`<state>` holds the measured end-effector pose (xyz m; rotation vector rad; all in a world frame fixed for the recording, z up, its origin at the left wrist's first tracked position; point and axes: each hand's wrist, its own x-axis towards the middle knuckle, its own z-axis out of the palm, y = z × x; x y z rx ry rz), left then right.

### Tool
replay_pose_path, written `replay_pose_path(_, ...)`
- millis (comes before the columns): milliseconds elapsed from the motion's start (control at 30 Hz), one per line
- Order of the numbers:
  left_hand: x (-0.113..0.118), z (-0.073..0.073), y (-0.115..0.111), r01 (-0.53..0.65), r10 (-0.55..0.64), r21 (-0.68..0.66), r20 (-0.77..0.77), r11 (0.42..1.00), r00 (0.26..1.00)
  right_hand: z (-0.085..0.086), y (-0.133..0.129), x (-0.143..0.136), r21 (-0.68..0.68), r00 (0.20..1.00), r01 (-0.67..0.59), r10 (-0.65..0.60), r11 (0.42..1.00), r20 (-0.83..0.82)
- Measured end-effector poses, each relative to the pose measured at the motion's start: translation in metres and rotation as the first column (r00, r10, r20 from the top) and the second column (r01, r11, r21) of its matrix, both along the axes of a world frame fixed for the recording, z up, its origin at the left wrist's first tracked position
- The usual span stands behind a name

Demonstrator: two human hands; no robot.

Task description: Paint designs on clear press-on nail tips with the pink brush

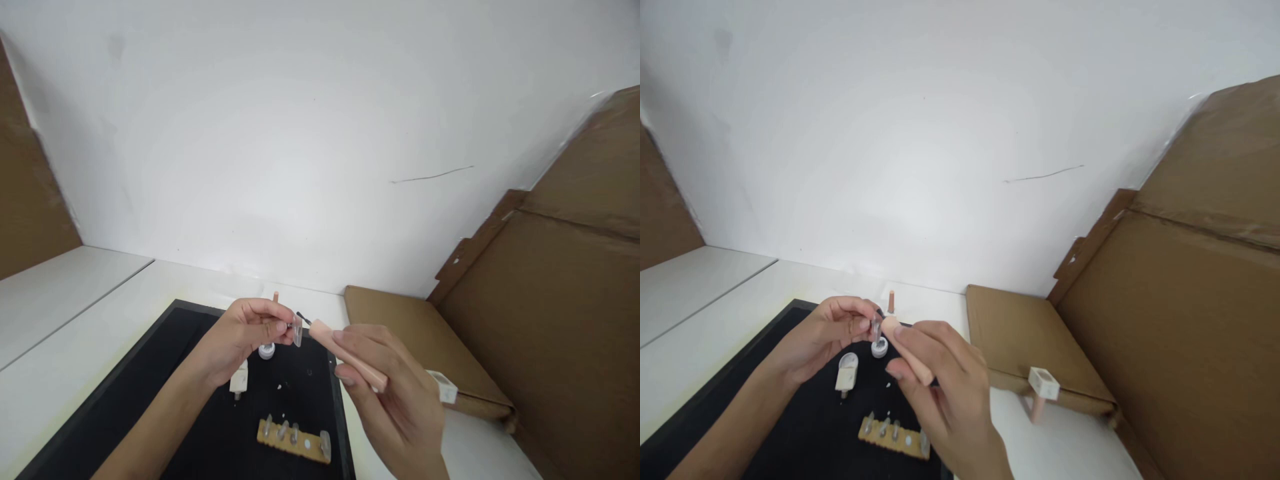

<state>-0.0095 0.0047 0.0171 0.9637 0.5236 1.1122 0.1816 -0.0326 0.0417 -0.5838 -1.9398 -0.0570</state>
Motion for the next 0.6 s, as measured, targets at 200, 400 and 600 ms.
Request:
replay_pose_path(200, -0.0005, 0.0027, 0.0027, -0.046, 0.046, -0.019, -0.003, 0.999, 0.999, 0.0075, -0.0014, 0.0003, -0.061, 0.993, -0.102, 0.105, 0.993, 0.045)
replay_pose_path(400, -0.0037, 0.0016, 0.0034, -0.035, 0.035, -0.008, 0.014, 0.999, 0.999, 0.0058, -0.0003, -0.0002, -0.024, 0.993, -0.119, 0.118, 0.993, -0.016)
replay_pose_path(600, -0.0019, -0.0020, 0.0028, 0.011, -0.011, 0.026, 0.003, 1.000, 1.000, 0.0013, -0.0013, 0.0017, -0.008, 1.000, -0.017, 0.017, 1.000, 0.017)
